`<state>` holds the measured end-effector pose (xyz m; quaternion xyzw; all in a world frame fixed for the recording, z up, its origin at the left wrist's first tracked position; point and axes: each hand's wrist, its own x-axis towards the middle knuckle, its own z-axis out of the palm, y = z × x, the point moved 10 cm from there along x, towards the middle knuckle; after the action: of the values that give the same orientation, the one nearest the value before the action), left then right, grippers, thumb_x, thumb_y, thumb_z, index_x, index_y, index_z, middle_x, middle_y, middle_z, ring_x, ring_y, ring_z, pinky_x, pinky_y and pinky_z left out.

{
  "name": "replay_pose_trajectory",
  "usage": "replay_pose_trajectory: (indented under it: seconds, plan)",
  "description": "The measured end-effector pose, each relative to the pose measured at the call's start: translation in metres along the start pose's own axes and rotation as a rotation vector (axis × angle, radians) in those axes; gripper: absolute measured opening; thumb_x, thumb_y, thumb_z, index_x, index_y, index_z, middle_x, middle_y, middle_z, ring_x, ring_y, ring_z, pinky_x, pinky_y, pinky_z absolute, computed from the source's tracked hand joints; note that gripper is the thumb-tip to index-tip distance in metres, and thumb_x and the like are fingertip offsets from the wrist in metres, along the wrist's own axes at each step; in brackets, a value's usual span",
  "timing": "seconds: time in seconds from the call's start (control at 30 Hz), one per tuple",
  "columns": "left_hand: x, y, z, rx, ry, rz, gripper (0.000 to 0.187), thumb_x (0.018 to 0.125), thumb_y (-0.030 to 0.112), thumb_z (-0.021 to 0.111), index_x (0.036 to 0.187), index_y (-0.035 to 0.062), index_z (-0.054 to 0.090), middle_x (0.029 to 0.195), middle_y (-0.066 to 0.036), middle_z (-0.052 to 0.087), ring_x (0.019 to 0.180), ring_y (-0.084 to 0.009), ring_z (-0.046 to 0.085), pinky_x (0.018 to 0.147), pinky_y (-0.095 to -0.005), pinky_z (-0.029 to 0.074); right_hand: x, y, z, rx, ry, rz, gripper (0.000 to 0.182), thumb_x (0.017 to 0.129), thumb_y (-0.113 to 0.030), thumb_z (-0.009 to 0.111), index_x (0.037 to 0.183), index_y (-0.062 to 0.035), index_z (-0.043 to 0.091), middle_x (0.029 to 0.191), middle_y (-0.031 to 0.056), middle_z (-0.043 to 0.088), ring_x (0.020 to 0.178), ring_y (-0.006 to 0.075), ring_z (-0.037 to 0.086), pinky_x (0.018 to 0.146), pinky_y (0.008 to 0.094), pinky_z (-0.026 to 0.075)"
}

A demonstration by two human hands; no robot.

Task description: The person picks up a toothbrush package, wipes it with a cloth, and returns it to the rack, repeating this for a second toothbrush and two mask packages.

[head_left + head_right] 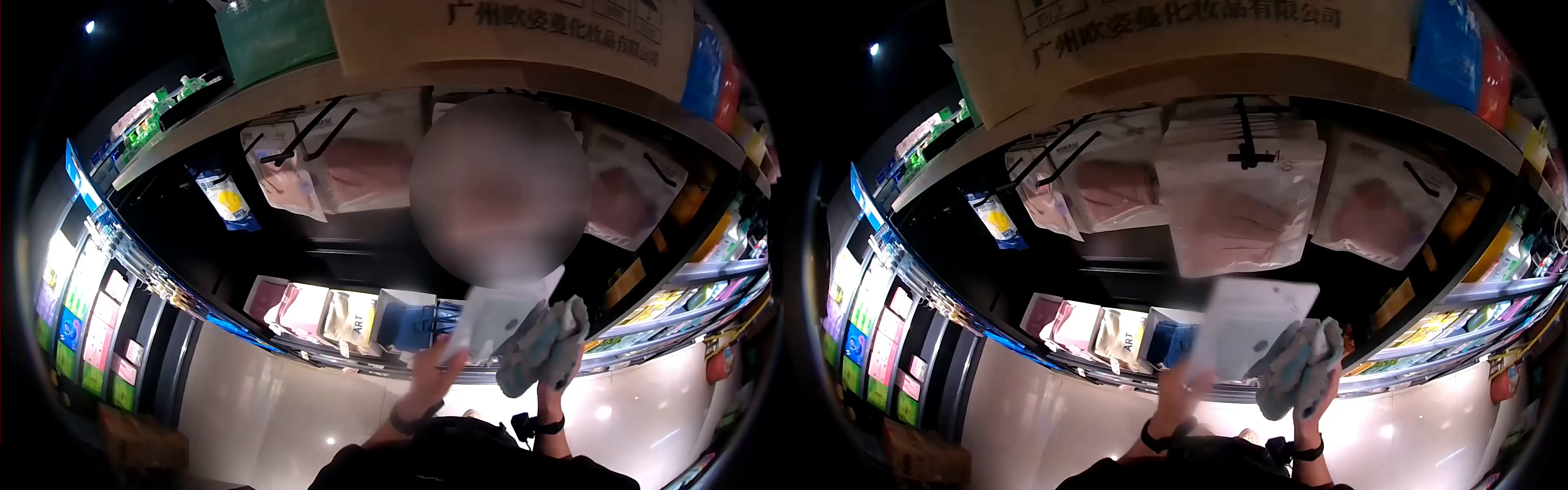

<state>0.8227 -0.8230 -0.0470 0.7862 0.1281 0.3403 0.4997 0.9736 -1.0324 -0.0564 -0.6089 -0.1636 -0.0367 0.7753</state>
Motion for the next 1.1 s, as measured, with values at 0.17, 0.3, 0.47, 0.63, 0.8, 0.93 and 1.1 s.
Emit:
replay_pose_trajectory:
  seconds: [0.17,0.3,0.47,0.63,0.8,0.93,1.1]
  plan:
    - [-0.033,0.001,0.037,0.179,-0.206,0.124,0.042,0.085,0.008,0.063,0.126,0.0035,0.054,0.1,-0.018,0.064,0.083,-0.0318,0.065,0.071,-0.036,0.053,-0.03,-0.008,0.065,-0.441,-0.252,-0.496,0.039,0.072,0.003,0.058,0.11,0.0025,0.053,0.106,0.0185,0.052,0.096,0.0363,0.052,0.087,0.0388,0.042]
    - [-0.046,-0.056,0.024,-0.126,-0.145,0.021,0.038,0.084,0.005,0.063,0.121,0.0004,0.055,0.1,-0.018,0.065,0.091,-0.0276,0.066,0.075,-0.0334,0.052,-0.073,-0.018,0.11,-0.373,-0.535,-0.628,0.035,0.061,-0.002,0.063,0.096,-0.003,0.059,0.092,0.0161,0.048,0.085,0.0344,0.05,0.075,0.0411,0.044]
    - [-0.054,-0.058,0.011,0.16,-0.099,0.294,0.031,0.088,0.007,0.063,0.116,-0.0039,0.057,0.103,-0.016,0.061,0.082,-0.0223,0.064,0.071,-0.0303,0.054,-0.058,-0.016,0.105,-0.501,-0.378,-0.783,0.044,0.058,0.0,0.058,0.102,-0.0025,0.056,0.096,0.018,0.05,0.086,0.0365,0.05,0.075,0.0429,0.043]
    - [-0.044,-0.034,0.008,-0.386,-0.354,-0.143,0.023,0.093,0.005,0.056,0.113,-0.0072,0.058,0.108,-0.013,0.056,0.08,-0.0159,0.06,0.064,-0.0264,0.053,-0.001,0.023,0.08,-0.246,-0.234,-0.282,0.039,0.08,0.001,0.055,0.118,0.0014,0.05,0.113,0.0157,0.052,0.106,0.0283,0.051,0.094,0.0348,0.038]
    - [-0.042,-0.037,-0.009,-0.507,-0.337,-0.252,0.024,0.092,0.004,0.057,0.113,-0.0079,0.058,0.11,-0.011,0.055,0.085,-0.0141,0.058,0.067,-0.025,0.052,-0.038,0.074,0.095,-0.071,-0.541,0.075,0.037,0.086,-0.001,0.053,0.122,0.0001,0.048,0.115,0.0089,0.052,0.111,0.0191,0.049,0.096,0.03,0.036]
    - [-0.038,-0.041,-0.023,-0.445,-0.376,-0.24,0.029,0.09,0.001,0.058,0.117,-0.0086,0.057,0.114,-0.01,0.051,0.098,-0.0167,0.054,0.075,-0.0254,0.05,-0.053,0.09,0.105,0.231,-0.534,0.335,0.037,0.089,-0.008,0.057,0.125,-0.0025,0.047,0.116,0.0054,0.053,0.111,0.0152,0.049,0.098,0.0292,0.037]
    - [-0.022,-0.029,-0.024,-0.164,-0.213,0.109,0.043,0.087,-0.009,0.053,0.129,0.0004,0.054,0.148,-0.018,0.033,0.127,-0.0275,0.046,0.087,-0.0297,0.049,-0.057,0.049,0.103,-0.113,-0.528,-0.23,0.04,0.082,-0.005,0.061,0.12,-0.0001,0.049,0.114,0.0136,0.053,0.101,0.0263,0.053,0.089,0.0353,0.042]
